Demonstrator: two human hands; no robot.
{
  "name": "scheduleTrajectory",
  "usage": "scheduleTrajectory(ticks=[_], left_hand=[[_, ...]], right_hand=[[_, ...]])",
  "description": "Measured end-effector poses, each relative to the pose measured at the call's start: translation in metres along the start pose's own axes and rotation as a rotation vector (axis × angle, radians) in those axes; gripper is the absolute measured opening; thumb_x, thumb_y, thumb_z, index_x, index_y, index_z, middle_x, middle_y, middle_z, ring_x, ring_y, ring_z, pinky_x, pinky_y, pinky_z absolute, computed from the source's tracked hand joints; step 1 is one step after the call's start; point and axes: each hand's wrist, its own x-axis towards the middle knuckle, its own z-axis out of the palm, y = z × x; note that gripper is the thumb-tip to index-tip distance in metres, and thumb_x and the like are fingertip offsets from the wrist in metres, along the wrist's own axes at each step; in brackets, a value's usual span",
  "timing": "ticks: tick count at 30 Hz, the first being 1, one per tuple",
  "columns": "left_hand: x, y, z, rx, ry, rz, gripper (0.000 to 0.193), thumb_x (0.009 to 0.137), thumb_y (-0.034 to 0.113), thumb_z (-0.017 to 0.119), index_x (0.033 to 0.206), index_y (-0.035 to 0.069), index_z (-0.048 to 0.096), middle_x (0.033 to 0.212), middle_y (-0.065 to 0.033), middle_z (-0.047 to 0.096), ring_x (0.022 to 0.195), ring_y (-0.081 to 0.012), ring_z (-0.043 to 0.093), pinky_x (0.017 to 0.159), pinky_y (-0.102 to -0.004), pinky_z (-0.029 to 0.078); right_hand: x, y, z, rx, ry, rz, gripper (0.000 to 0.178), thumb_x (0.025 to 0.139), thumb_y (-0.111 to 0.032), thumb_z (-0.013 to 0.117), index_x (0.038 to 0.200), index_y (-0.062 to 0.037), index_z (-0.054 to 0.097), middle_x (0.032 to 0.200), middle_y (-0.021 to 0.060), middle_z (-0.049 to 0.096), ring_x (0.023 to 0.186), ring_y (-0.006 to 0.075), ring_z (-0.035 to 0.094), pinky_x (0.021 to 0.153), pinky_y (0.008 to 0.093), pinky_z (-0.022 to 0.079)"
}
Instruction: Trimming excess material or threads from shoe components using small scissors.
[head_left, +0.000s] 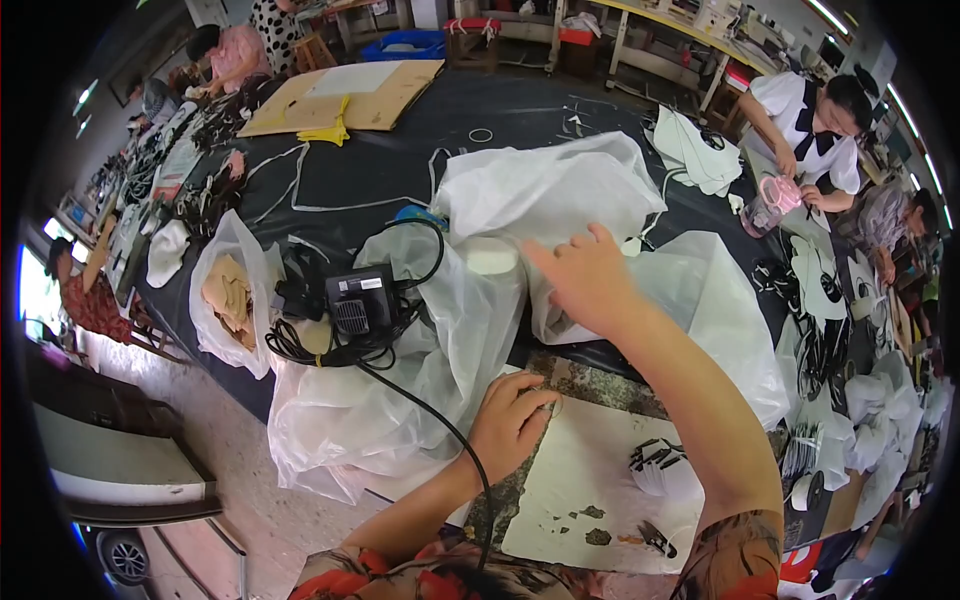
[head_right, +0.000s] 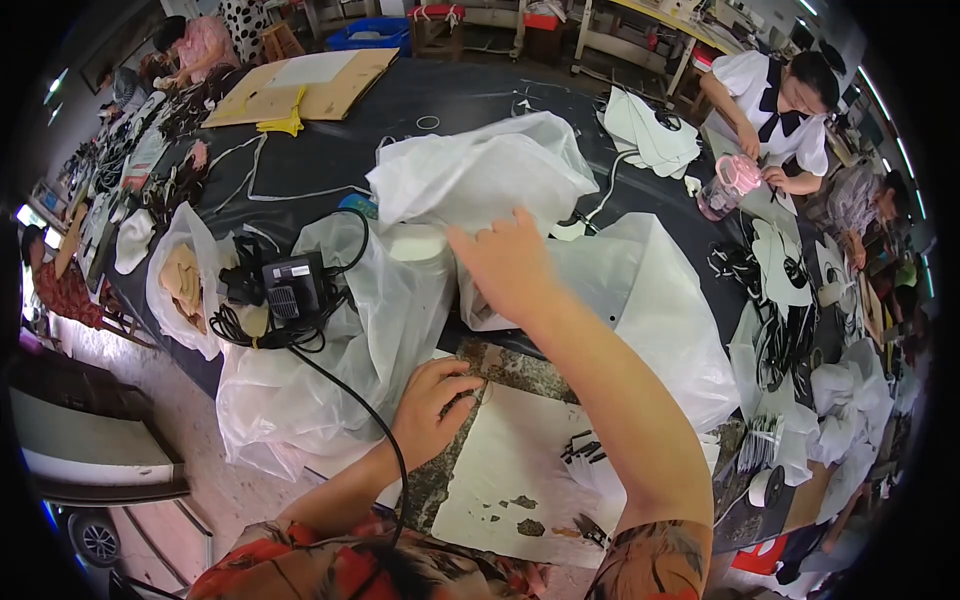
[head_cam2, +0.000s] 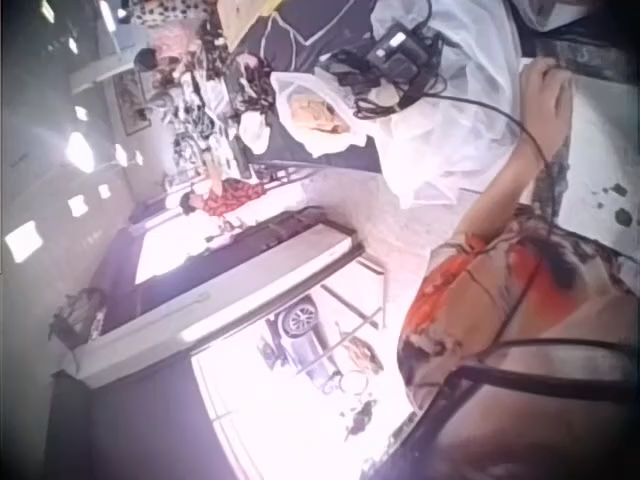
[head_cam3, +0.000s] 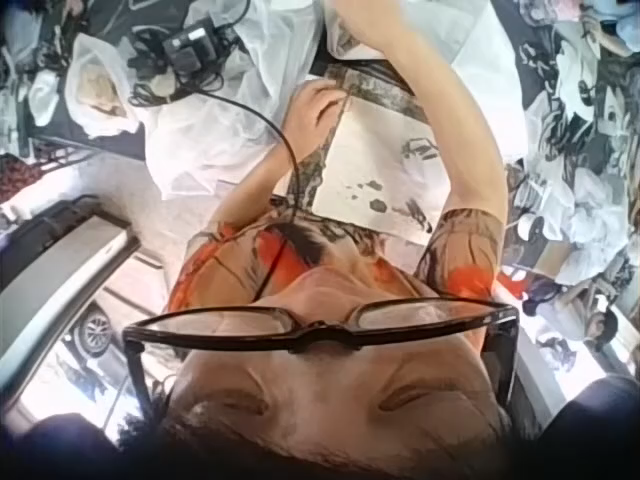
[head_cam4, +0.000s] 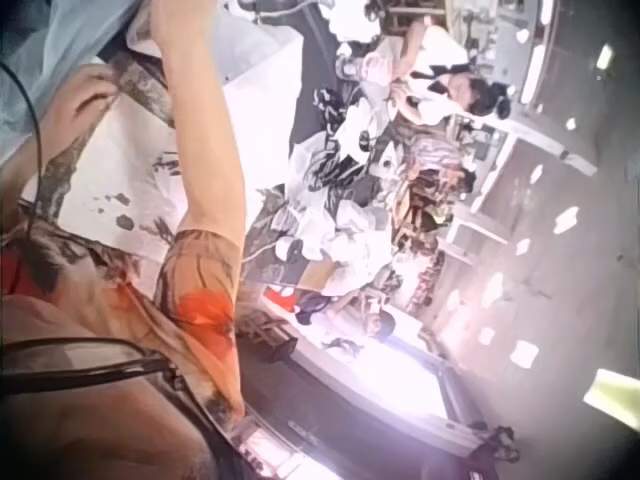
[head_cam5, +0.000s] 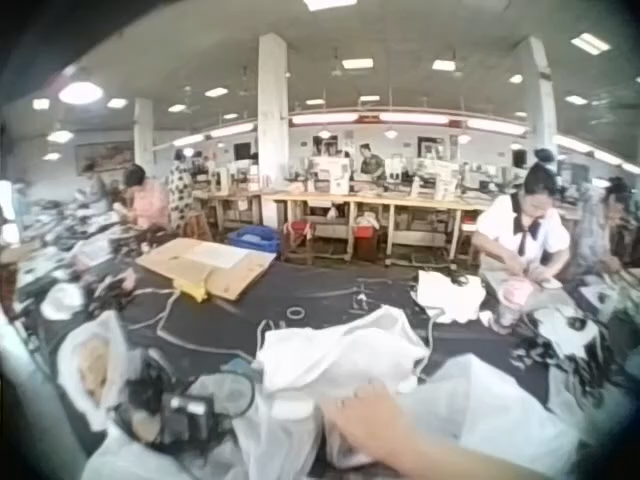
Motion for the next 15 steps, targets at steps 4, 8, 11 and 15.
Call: scheduleTrajectory(ticks=[4,8,11,15], left_hand=[[-0.003,-0.008,0.002,-0.067,-0.030,-0.023,0.021,0.087,0.005,0.068,0.108,0.005,0.068,0.117,-0.0140,0.062,0.111,-0.0353,0.058,0.098,-0.0414,0.046],[-0.015,-0.016,0.009,-0.020,-0.077,0.090,0.022,0.087,0.009,0.068,0.109,0.008,0.068,0.115,-0.0129,0.062,0.110,-0.0341,0.059,0.104,-0.0489,0.042],[-0.019,-0.021,0.012,-0.058,-0.038,0.062,0.023,0.087,0.011,0.068,0.110,0.009,0.067,0.116,-0.0133,0.061,0.113,-0.0343,0.057,0.106,-0.0516,0.040],[-0.021,-0.019,0.016,-0.065,-0.028,0.069,0.024,0.087,0.011,0.068,0.111,0.008,0.066,0.122,-0.0139,0.058,0.118,-0.0352,0.054,0.106,-0.0502,0.041]], right_hand=[[0.003,0.023,-0.003,0.013,-0.081,0.033,0.025,0.078,-0.019,0.074,0.100,-0.0095,0.069,0.087,0.0074,0.071,0.093,0.0296,0.067,0.092,0.0456,0.048],[0.010,0.021,-0.025,0.131,-0.140,0.115,0.018,0.081,-0.017,0.071,0.096,-0.0070,0.068,0.086,0.0102,0.070,0.087,0.0302,0.068,0.078,0.0431,0.052],[0.049,-0.001,-0.069,0.715,-0.177,-0.008,0.021,0.089,-0.010,0.064,0.109,-0.0061,0.068,0.092,0.0091,0.071,0.090,0.0217,0.068,0.082,0.0345,0.053],[0.127,-0.045,-0.067,1.535,-0.110,-0.063,0.033,0.095,-0.004,0.057,0.128,-0.0057,0.060,0.114,0.0062,0.066,0.107,0.0152,0.062,0.093,0.0304,0.049]])
